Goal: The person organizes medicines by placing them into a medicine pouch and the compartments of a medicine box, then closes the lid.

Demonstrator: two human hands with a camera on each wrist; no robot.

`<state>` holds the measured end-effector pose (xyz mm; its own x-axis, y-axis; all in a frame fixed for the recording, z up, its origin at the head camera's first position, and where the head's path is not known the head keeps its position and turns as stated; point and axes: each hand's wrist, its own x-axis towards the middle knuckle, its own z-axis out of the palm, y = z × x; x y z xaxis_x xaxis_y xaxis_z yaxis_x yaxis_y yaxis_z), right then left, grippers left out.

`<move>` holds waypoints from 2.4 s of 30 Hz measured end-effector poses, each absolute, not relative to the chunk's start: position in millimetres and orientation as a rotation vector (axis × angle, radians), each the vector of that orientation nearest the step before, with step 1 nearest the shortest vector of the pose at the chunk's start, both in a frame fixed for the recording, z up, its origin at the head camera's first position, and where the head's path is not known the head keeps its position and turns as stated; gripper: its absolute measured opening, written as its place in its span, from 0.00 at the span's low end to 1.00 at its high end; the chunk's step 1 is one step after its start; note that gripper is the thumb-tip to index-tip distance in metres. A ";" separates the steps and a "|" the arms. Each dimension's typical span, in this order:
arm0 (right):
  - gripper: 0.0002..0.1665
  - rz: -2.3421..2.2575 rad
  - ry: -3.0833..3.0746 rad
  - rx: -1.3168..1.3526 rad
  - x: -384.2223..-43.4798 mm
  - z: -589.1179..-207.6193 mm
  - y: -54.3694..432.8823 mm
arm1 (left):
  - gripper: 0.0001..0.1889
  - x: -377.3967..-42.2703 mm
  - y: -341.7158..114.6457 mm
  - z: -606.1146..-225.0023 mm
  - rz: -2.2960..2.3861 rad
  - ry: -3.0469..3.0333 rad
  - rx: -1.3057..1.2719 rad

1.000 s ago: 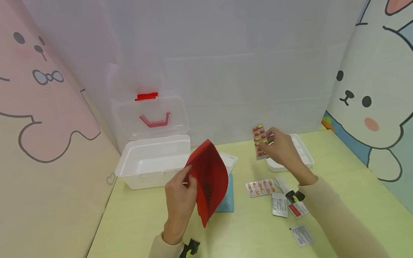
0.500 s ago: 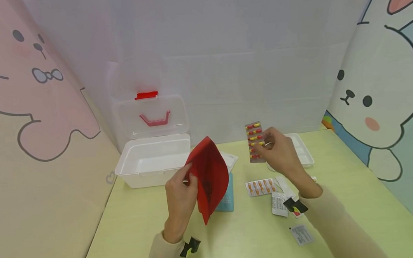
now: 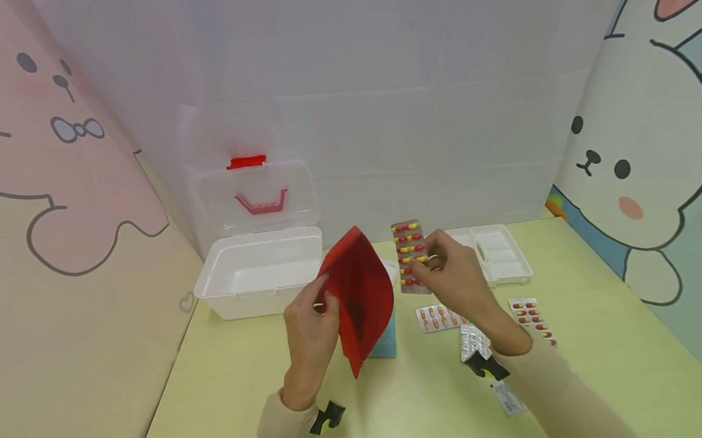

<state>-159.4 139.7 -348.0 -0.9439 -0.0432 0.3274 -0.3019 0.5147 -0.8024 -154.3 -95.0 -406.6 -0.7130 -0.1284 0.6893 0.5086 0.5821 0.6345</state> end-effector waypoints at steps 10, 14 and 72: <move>0.08 1.493 -2.480 0.379 -155.9 -360.4 116.4 | 0.15 -154.4 -85.0 -402.7 -1.163 -2.079 -0.317; 0.07 1.483 -2.494 0.374 -155.0 -367.1 105.5 | 0.15 -153.8 -81.7 -400.8 -1.178 -2.078 -0.324; 0.05 0.938 -2.577 0.732 -172.6 -387.9 89.4 | 0.16 -152.8 -79.7 -400.3 -1.189 -2.051 -0.377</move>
<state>-172.6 89.4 -387.9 -0.8244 -0.3585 0.4380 -0.5562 0.6566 -0.5094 -152.8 -79.7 -400.3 -0.6947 -0.1014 0.7121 0.5675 0.5310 0.6293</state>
